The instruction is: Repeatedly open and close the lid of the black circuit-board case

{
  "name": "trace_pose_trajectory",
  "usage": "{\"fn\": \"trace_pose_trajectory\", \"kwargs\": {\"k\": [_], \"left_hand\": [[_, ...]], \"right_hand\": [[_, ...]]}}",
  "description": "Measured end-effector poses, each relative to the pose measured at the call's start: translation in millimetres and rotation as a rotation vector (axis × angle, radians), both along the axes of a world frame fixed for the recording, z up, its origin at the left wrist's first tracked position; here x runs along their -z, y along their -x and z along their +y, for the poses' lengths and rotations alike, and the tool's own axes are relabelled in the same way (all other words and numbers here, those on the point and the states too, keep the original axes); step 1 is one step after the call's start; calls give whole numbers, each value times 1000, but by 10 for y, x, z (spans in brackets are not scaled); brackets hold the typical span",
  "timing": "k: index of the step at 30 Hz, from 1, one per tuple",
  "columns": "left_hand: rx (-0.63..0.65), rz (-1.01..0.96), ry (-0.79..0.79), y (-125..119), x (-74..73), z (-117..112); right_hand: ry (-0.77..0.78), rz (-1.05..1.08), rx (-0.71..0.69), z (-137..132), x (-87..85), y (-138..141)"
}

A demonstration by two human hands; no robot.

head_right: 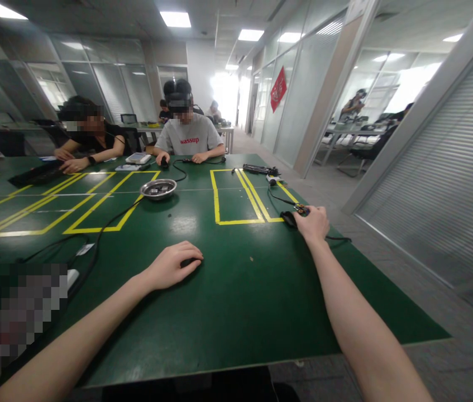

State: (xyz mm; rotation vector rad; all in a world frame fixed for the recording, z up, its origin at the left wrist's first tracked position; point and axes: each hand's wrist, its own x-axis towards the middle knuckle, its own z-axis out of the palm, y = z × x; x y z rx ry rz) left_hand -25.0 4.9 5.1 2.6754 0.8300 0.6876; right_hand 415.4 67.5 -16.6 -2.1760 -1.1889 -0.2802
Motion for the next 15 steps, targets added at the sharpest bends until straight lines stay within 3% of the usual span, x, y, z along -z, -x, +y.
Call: {"fn": "trace_pose_trajectory", "kwargs": {"k": [3,7,11,15], "left_hand": [[1,-1,-3,-3,-8,-5],[3,-5,-3,-4,-1,-3],[-11,-2,0,3,19,8],[-21,-20,6,10,16,-6]], "right_hand": [[151,7,59,-6,52,22],[244,-9,-43,-3,2,217],[331,-37,-341,-74,-94,680],[296,-59,-721,-322,-115,1333]]}}
